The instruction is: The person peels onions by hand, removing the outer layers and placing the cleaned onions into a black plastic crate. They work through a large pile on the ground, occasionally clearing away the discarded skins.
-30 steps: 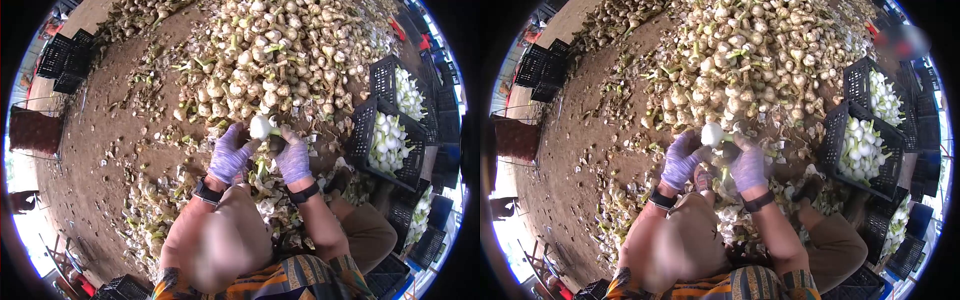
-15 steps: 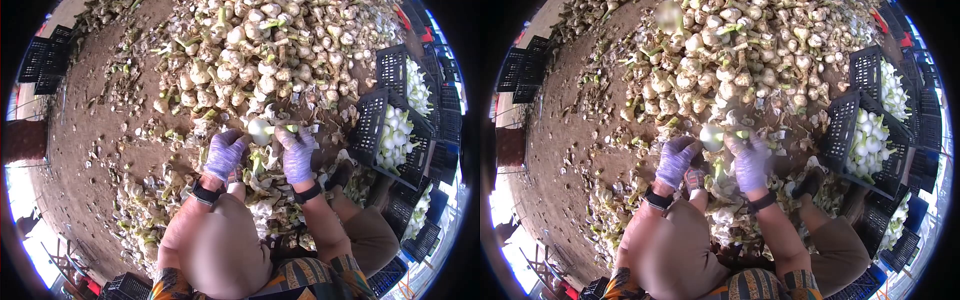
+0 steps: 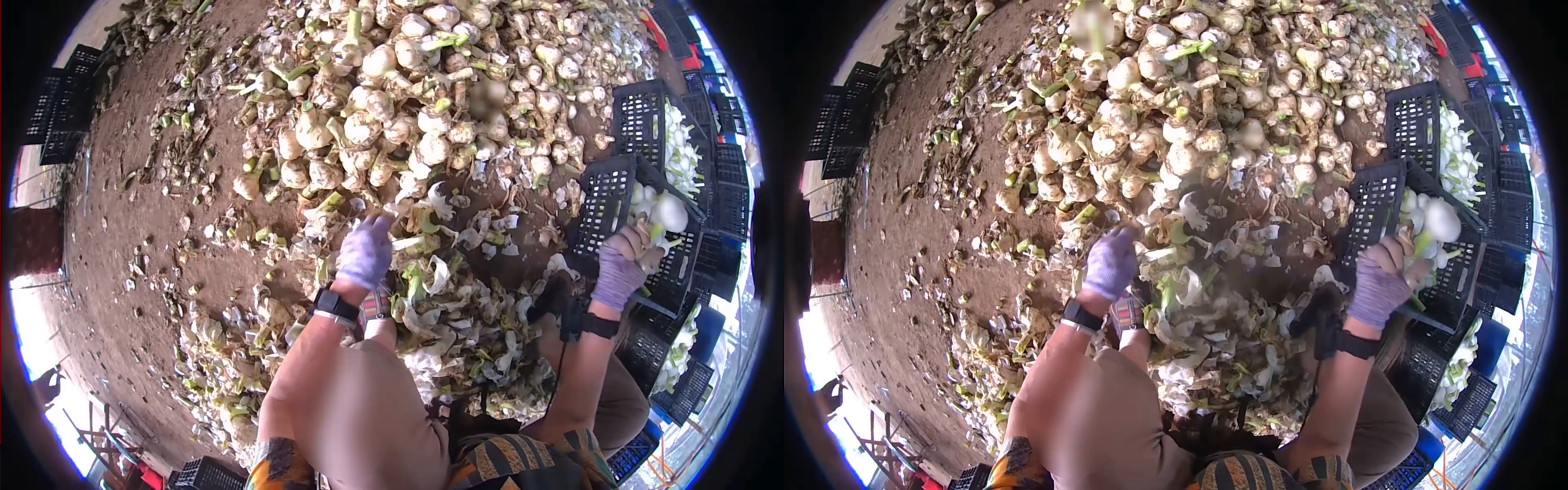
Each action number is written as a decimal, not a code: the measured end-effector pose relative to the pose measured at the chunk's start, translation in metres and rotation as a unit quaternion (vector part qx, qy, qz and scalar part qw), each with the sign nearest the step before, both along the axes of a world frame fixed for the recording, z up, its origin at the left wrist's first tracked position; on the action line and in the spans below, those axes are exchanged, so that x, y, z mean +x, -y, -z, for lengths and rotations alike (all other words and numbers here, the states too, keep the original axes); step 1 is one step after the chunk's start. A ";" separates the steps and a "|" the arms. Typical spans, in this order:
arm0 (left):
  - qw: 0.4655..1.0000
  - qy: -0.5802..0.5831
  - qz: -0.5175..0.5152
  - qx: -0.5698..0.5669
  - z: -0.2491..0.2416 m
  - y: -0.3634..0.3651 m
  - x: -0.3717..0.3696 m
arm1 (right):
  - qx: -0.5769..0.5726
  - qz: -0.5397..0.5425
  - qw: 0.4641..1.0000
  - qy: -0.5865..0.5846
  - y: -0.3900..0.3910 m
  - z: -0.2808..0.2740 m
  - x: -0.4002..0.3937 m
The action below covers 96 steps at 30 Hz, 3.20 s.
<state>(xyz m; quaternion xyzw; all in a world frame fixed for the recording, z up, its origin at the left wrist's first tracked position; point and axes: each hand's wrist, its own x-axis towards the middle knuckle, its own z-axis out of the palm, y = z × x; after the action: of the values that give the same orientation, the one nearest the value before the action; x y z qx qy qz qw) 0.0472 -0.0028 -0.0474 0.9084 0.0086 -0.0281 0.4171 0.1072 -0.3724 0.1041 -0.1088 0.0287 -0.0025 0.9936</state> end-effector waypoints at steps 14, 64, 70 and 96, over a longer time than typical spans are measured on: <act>0.993 -0.110 -0.019 -0.042 -0.008 0.022 0.029 | -0.899 -0.168 0.378 0.144 -0.162 0.191 -0.061; 0.752 -0.249 -0.113 -0.599 -0.060 0.015 -0.018 | -0.594 -0.312 0.738 -0.066 -0.185 0.070 -0.033; 0.651 -0.328 -0.102 -0.677 -0.056 0.013 -0.013 | -0.694 -0.262 0.670 -0.018 -0.190 0.083 -0.036; 0.946 -0.196 0.252 -0.049 -0.012 -0.012 -0.032 | -0.238 -0.172 0.861 -0.416 -0.161 0.099 -0.021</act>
<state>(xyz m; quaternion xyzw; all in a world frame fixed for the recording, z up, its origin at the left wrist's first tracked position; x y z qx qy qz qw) 0.0152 0.0088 -0.0357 0.8358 -0.1408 -0.3100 0.4307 0.0861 -0.2109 0.0053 -0.3359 0.4187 0.2074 0.8179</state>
